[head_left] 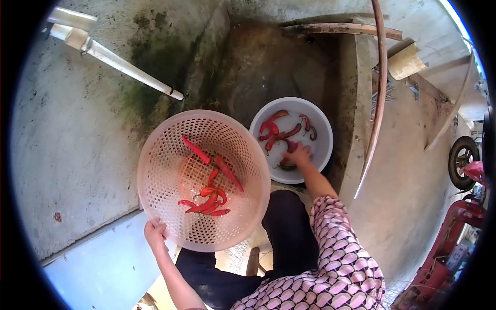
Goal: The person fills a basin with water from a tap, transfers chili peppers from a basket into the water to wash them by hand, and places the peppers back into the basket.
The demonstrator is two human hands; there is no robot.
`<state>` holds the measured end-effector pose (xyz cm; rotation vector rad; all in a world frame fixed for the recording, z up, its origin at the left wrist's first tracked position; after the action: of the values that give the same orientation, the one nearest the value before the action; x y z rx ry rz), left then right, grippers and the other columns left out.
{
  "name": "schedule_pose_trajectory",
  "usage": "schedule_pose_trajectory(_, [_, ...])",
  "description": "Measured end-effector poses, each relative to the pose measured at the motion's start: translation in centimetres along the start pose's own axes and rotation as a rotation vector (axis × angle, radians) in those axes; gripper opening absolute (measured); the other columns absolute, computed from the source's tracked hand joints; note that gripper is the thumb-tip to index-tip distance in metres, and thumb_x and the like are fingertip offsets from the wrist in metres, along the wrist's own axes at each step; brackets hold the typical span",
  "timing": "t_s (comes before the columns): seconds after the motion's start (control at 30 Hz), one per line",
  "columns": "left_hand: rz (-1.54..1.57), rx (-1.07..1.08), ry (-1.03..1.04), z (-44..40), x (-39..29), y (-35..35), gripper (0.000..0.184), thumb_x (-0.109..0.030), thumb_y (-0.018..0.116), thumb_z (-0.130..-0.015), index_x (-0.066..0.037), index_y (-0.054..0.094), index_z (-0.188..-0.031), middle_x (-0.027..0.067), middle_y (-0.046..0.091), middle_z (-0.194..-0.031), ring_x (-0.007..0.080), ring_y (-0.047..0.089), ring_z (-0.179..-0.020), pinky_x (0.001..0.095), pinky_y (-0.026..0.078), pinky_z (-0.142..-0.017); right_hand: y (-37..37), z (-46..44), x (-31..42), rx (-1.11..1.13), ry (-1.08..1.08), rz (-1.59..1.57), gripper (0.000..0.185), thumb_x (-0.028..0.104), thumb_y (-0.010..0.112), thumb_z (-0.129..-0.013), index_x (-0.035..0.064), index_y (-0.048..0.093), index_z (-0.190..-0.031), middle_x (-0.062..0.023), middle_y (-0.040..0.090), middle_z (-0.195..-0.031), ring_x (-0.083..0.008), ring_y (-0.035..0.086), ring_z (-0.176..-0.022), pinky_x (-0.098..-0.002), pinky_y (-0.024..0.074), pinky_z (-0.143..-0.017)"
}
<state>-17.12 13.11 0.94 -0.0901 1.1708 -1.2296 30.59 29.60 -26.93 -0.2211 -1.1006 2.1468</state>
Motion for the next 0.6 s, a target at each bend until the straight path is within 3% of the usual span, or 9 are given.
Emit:
schedule_pose_trajectory(0.03, [0.004,-0.001,-0.012,-0.1,0.0,-0.1,0.026,0.001,0.054,-0.066,0.001,0.056,-0.092,0.0024,0.053,-0.066,0.0096,0.044,-0.045,0.0217,0.031,-0.038,1.8,0.2,0.2,0.007,-0.003,0.001,0.088,0.048,0.073,-0.058,0.0147,0.035,-0.13,-0.0232,0.026,-0.135,-0.0406,0.029,-0.123,-0.0463,0.0342,-0.095])
schedule_pose_trajectory(0.13, [-0.008,-0.032,0.002,-0.3,0.0,-0.2,0.026,0.001,0.054,-0.066,0.001,0.056,-0.092,0.0019,0.053,-0.068,0.0094,0.045,-0.047,0.0212,0.032,-0.039,6.2,1.9,1.3,-0.14,-0.515,0.166,0.044,0.024,0.066,-0.067,0.0165,0.054,-0.109,-0.0236,0.03,-0.131,-0.0442,0.031,-0.118,-0.0479,0.0374,-0.09])
schedule_pose_trajectory(0.17, [-0.014,-0.031,-0.003,-0.3,0.1,-0.2,0.026,0.001,0.054,-0.066,0.001,0.056,-0.092,0.0019,0.053,-0.068,0.0094,0.045,-0.047,0.0212,0.032,-0.039,7.2,1.2,1.4,0.093,-0.57,0.08,0.03,0.014,0.061,-0.067,0.013,0.058,-0.097,-0.0188,0.042,-0.123,-0.0397,0.041,-0.11,-0.0465,0.0415,-0.083])
schedule_pose_trajectory(0.27, [0.026,-0.038,0.01,-0.4,-0.2,-0.1,0.026,0.002,0.053,-0.066,0.001,0.056,-0.092,0.0012,0.052,-0.068,0.0093,0.046,-0.051,0.0209,0.033,-0.042,4.1,-0.5,0.4,0.396,-0.727,0.001,0.025,0.013,0.059,-0.07,0.0146,0.058,-0.095,-0.0127,0.051,-0.109,-0.0363,0.049,-0.099,-0.046,0.0439,-0.077])
schedule_pose_trajectory(0.33, [0.026,-0.054,0.002,-0.1,-0.8,0.1,0.026,0.003,0.053,-0.066,0.001,0.056,-0.092,0.001,0.052,-0.069,0.0095,0.047,-0.053,0.0208,0.035,-0.044,1.4,-1.5,0.0,0.201,-0.607,0.004,0.022,0.014,0.056,-0.073,0.013,0.058,-0.095,-0.0129,0.054,-0.101,-0.0349,0.051,-0.095,-0.0456,0.0438,-0.076])
schedule_pose_trajectory(0.4, [0.021,-0.038,-0.003,-0.1,-1.2,0.0,0.026,0.003,0.052,-0.067,0.001,0.056,-0.093,0.0013,0.053,-0.07,0.0099,0.047,-0.055,0.0209,0.035,-0.046,-1.2,-2.6,-2.0,-0.47,-0.255,0.019,0.022,0.014,0.054,-0.073,0.0101,0.058,-0.094,-0.0126,0.057,-0.099,-0.0316,0.053,-0.094,-0.0429,0.0448,-0.075])
schedule_pose_trajectory(0.47, [0.014,-0.019,-0.013,-0.2,-0.8,0.1,0.027,0.003,0.051,-0.067,0.001,0.055,-0.093,0.0015,0.053,-0.071,0.0103,0.048,-0.056,0.021,0.036,-0.047,0.2,-2.6,-3.0,-0.327,-0.253,0.207,0.022,0.016,0.055,-0.074,0.0086,0.058,-0.094,-0.0124,0.058,-0.097,-0.0317,0.053,-0.095,-0.0443,0.0454,-0.072])
schedule_pose_trajectory(0.53, [0.097,-0.04,0.039,-0.6,-0.5,0.0,0.028,0.002,0.051,-0.067,0.002,0.055,-0.095,0.0025,0.054,-0.074,0.011,0.049,-0.059,0.0214,0.038,-0.051,3.0,-0.6,-2.4,0.0,-0.748,0.051,0.016,0.013,0.056,-0.073,0.0086,0.058,-0.088,-0.0079,0.058,-0.082,-0.0289,0.057,-0.08,-0.0429,0.0463,-0.063])
schedule_pose_trajectory(0.6, [0.089,-0.047,0.049,-0.3,-1.0,0.0,0.028,0.002,0.05,-0.068,0.002,0.055,-0.095,0.0029,0.054,-0.075,0.0113,0.049,-0.061,0.0216,0.038,-0.053,4.8,-0.7,-1.7,0.191,-0.62,-0.231,0.016,0.011,0.056,-0.073,0.0084,0.057,-0.088,-0.0058,0.055,-0.075,-0.0242,0.054,-0.07,-0.0383,0.045,-0.059])
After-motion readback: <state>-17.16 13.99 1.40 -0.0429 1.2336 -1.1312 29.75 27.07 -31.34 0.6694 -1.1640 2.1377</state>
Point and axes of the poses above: each hand's wrist, its own z-axis away from the middle knuckle, its own y-axis out of the palm, x = y × z, the point moved 3 cm from there along -z, towards the middle knuckle
